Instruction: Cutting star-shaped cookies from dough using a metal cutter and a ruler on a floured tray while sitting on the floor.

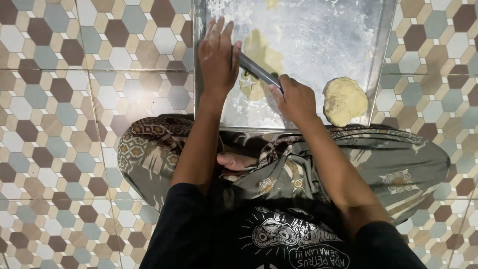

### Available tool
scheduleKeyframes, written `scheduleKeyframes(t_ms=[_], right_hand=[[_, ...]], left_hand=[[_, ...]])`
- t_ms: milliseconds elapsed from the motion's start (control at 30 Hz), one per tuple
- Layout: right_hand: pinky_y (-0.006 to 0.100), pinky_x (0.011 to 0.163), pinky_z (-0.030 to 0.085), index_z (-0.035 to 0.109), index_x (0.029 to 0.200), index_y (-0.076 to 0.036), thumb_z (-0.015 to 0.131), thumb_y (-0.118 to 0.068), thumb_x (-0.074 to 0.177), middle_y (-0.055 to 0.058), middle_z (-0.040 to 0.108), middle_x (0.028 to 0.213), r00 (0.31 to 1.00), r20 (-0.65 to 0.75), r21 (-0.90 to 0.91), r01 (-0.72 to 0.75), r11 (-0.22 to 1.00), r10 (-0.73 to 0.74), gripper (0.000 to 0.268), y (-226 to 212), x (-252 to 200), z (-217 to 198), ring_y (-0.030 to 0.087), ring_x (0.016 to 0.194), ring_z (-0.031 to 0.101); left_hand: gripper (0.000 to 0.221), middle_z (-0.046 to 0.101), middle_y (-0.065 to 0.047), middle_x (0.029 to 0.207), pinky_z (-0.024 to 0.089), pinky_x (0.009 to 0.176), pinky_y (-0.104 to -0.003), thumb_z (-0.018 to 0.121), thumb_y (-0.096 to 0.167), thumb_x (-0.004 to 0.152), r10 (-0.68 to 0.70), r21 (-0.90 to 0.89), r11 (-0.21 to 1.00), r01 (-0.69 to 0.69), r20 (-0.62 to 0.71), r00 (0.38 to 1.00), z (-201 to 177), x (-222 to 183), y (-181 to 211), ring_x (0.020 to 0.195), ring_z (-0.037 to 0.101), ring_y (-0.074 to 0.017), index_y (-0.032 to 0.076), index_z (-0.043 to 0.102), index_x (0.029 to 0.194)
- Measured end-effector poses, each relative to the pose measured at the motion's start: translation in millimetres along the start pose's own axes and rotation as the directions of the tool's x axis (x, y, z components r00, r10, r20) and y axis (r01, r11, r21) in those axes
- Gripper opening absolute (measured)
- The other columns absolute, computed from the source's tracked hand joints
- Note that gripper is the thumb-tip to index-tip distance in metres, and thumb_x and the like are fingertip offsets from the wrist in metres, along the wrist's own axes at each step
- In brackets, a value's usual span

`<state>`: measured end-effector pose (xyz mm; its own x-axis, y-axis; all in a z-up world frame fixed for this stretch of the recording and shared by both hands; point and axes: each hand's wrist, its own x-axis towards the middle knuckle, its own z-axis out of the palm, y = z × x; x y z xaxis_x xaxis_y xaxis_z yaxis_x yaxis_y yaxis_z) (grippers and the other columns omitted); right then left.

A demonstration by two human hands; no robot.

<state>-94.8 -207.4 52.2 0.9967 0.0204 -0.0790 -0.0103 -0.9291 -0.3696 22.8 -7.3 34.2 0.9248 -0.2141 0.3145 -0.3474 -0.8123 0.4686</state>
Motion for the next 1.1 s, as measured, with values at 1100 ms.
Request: scheduleKeyframes(t_ms=[1100], right_hand=[[0.049, 0.062, 0.05, 0.076, 0.096, -0.012, 0.034, -0.041, 0.113, 0.016, 0.075, 0.082, 0.985, 0.161, -0.249, -0.011, 0.968, 0.053, 0.053, 11.9, 35.7, 20.8, 0.041, 0.064, 0.067]], left_hand=[[0.057, 0.034, -0.029, 0.161, 0.0, 0.119, -0.066, 0.049, 0.034, 0.11, 0.239, 0.168, 0.944, -0.283, 0.241, 0.941, 93.2, 24.6, -24.1, 0.153, 0.014, -0.0375, -0.001, 0.051, 0.154]])
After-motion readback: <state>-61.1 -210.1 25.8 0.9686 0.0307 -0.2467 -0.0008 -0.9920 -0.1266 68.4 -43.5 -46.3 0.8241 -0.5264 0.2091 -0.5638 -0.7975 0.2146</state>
